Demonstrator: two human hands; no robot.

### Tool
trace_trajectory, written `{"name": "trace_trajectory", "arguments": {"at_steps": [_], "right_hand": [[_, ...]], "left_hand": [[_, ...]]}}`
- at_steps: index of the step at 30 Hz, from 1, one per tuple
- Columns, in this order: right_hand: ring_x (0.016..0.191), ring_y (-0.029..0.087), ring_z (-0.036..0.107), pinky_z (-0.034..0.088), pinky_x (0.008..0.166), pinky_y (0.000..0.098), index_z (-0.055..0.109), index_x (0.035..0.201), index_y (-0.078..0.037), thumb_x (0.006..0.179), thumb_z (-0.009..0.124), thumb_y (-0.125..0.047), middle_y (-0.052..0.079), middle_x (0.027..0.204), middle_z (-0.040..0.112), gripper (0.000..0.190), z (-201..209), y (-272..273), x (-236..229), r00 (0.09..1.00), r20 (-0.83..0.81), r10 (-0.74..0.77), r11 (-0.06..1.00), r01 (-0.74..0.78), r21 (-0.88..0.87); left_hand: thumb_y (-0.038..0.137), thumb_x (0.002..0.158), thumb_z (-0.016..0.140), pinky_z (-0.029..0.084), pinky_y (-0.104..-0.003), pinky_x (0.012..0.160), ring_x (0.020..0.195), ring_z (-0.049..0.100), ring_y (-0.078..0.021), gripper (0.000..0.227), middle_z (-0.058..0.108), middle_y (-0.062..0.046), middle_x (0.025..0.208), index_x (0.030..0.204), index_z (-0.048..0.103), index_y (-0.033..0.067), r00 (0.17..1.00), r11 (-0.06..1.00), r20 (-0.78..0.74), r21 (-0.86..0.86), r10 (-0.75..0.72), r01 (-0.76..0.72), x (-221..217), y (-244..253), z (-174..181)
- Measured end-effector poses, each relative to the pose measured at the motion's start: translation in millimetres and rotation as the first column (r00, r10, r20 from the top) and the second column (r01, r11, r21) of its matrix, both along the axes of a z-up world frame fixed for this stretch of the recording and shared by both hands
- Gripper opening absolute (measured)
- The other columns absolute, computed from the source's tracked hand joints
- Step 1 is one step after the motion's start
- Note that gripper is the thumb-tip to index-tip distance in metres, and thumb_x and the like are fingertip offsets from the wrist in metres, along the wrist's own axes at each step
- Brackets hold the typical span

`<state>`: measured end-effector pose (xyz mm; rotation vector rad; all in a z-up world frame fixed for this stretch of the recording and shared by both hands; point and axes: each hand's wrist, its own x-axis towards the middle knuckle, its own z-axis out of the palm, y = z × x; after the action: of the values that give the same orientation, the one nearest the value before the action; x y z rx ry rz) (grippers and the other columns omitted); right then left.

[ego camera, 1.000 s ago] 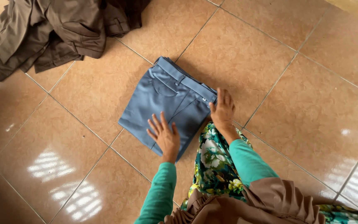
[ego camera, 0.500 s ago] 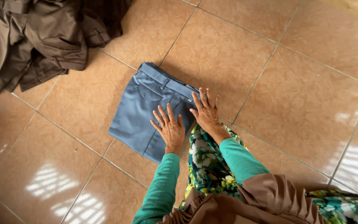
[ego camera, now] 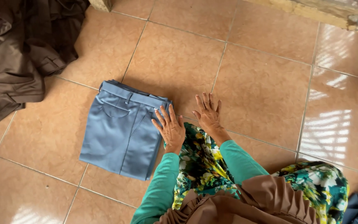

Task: The person is folding blue trousers on a tiled floor and stacking them neatly.

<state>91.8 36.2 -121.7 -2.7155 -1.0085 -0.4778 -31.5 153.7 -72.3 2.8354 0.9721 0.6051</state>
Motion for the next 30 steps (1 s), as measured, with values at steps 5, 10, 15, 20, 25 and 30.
{"name": "trace_trajectory", "arguments": {"at_steps": [5, 10, 15, 20, 25, 30], "right_hand": [[0.155, 0.035, 0.022, 0.02, 0.116, 0.068, 0.023, 0.165, -0.028, 0.101, 0.054, -0.053, 0.007, 0.171, 0.019, 0.076, -5, -11, 3, 1.0, -0.015, -0.019, 1.0, 0.019, 0.025], [0.156, 0.032, 0.02, 0.017, 0.117, 0.0662, 0.02, 0.166, -0.03, 0.103, 0.049, -0.055, 0.005, 0.172, 0.017, 0.074, -4, -57, 17, 0.993, -0.049, -0.107, 0.994, 0.109, 0.028], [0.155, 0.035, 0.021, 0.015, 0.118, 0.0698, 0.025, 0.165, -0.025, 0.102, 0.046, -0.058, 0.009, 0.17, 0.024, 0.074, 8, -133, 33, 0.942, -0.19, -0.276, 0.961, 0.27, -0.057], [0.156, 0.034, 0.02, 0.013, 0.119, 0.0695, 0.023, 0.165, -0.028, 0.101, 0.047, -0.057, 0.007, 0.169, 0.025, 0.073, 18, -188, 28, 0.88, -0.268, -0.393, 0.918, 0.392, -0.057], [0.156, 0.035, 0.021, 0.011, 0.119, 0.0698, 0.022, 0.165, -0.029, 0.101, 0.049, -0.055, 0.009, 0.169, 0.027, 0.074, 24, -222, 26, 0.845, -0.294, -0.448, 0.891, 0.451, -0.06], [0.157, 0.031, 0.017, 0.014, 0.122, 0.0641, 0.019, 0.165, -0.027, 0.104, 0.041, -0.056, 0.008, 0.171, 0.021, 0.071, 57, -282, 17, 0.708, -0.413, -0.572, 0.815, 0.547, -0.191]], "left_hand": [[0.041, 0.104, 0.05, 0.007, -0.068, 0.12, 0.151, 0.024, -0.0467, 0.065, 0.034, -0.023, 0.161, 0.16, 0.034, 0.0138, 0.999, 0.999, -0.012, -0.033, -0.032, 0.032, 8, -6, -5], [0.04, 0.105, 0.048, 0.007, -0.067, 0.12, 0.152, 0.023, -0.046, 0.064, 0.031, -0.022, 0.163, 0.162, 0.031, 0.0151, 0.993, 0.992, -0.018, -0.03, -0.121, 0.12, 38, -36, -1], [0.046, 0.104, 0.046, 0.003, -0.069, 0.121, 0.155, 0.017, -0.0445, 0.067, 0.028, -0.02, 0.165, 0.163, 0.028, 0.0171, 0.963, 0.963, 0.03, 0.002, -0.269, 0.269, 77, -93, -2], [0.051, 0.105, 0.036, 0.008, -0.067, 0.122, 0.154, 0.021, -0.042, 0.066, 0.03, -0.018, 0.165, 0.162, 0.029, 0.0186, 0.931, 0.926, 0.033, 0.124, -0.364, 0.357, 103, -143, -24], [0.056, 0.105, 0.034, 0.011, -0.069, 0.123, 0.153, 0.023, -0.0428, 0.067, 0.032, -0.018, 0.164, 0.16, 0.032, 0.0181, 0.919, 0.898, 0.004, 0.213, -0.394, 0.384, 112, -176, -31], [0.049, 0.102, 0.043, -0.003, -0.064, 0.123, 0.156, 0.011, -0.041, 0.067, 0.023, -0.018, 0.167, 0.161, 0.03, 0.0184, 0.829, 0.85, -0.186, -0.1, -0.527, 0.518, 123, -248, -34]]}}
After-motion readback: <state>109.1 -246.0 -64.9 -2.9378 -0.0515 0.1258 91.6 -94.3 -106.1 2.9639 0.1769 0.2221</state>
